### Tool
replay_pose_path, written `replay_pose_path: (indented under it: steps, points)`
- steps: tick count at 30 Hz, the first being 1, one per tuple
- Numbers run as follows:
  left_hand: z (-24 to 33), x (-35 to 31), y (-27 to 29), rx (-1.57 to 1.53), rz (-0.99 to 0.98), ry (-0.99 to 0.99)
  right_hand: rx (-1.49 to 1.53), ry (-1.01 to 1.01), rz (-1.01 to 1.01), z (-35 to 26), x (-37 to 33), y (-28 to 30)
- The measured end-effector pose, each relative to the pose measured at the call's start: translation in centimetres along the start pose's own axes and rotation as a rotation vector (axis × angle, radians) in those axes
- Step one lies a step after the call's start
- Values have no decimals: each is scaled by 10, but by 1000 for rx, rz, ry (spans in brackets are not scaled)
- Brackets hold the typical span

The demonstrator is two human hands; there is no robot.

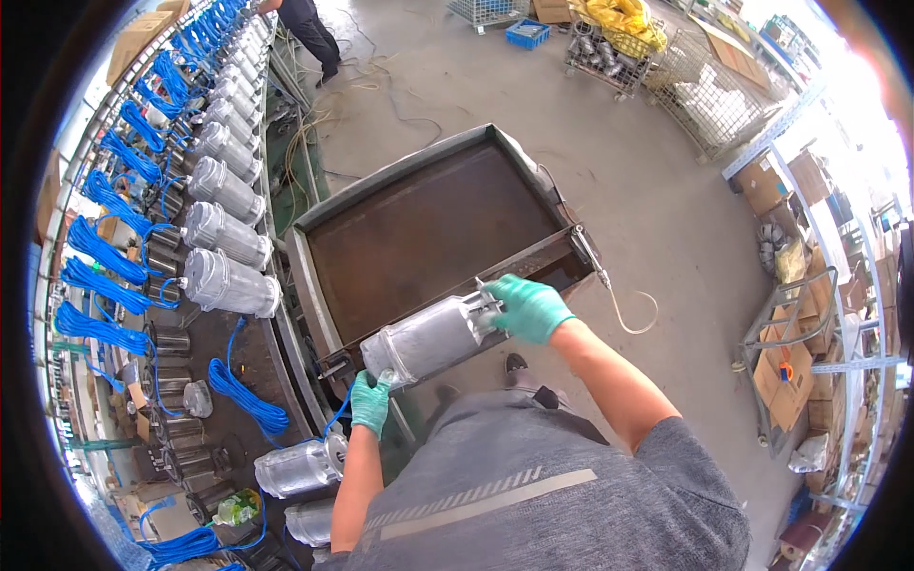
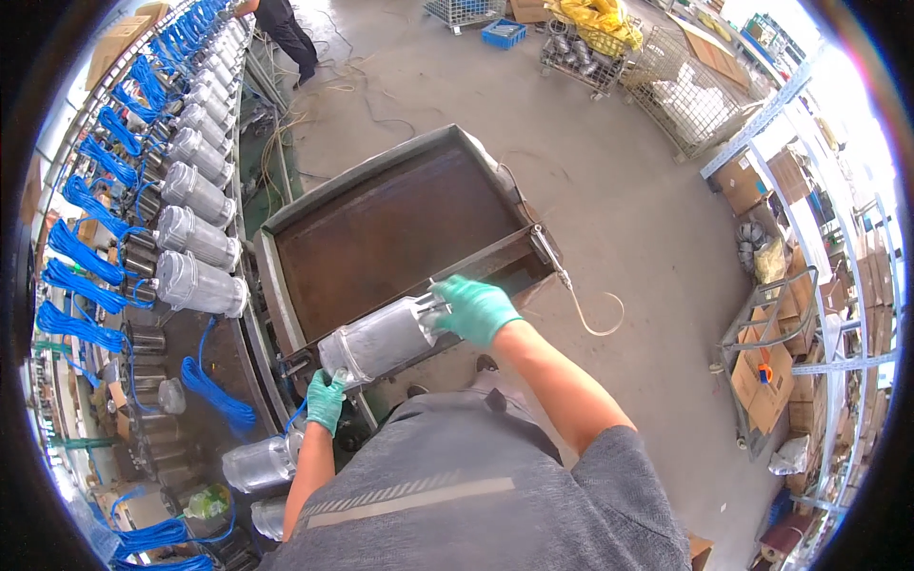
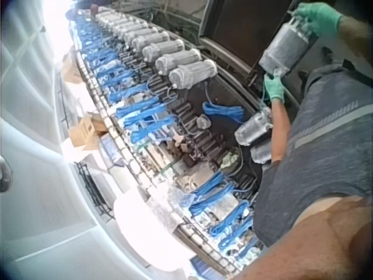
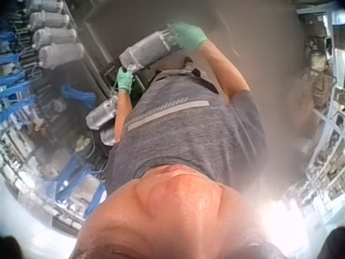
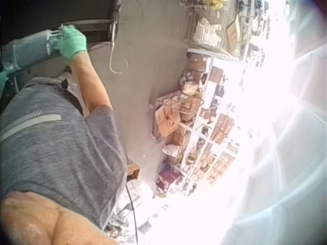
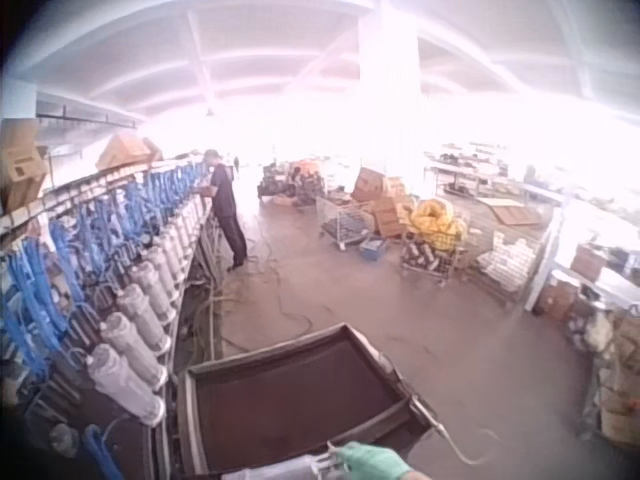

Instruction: The person submerges a metal cylinder into a tank of water by hand, lifts it out, and carries it to a workbench where they attach a blue hose to it.

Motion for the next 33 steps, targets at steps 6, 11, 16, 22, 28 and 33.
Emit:
replay_pose_path:
  steps: [6, 11, 16, 22, 28, 33]
  points:
    - [7, 2, -5, -23, -9, 10, -71, -637, 659, 243, -93, 11]
    - [6, -3, -1, -41, -18, 39, 391, -888, 154, 328, -61, -37]
    - [4, -8, 5, 3, -25, 48, 760, -859, 199, 277, 22, 4]
    - [17, -8, 0, 16, -7, 103, 213, -425, 231, 199, 29, 25]
    - [27, -9, -1, -9, -12, 19, 321, -81, 84, 13, -8, 35]
    - [36, -12, -4, -57, -10, -15, -69, 106, 6, -36, -5, 5]
Point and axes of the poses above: each hand's wrist, its own x-axis towards the middle knuckle, its own y-axis out of the back of the hand, z = x × y, the point moved 8 cm from there along x, towards the middle knuckle, and after that the axes turned 12 degrees about -z, right-handed, at the moved point
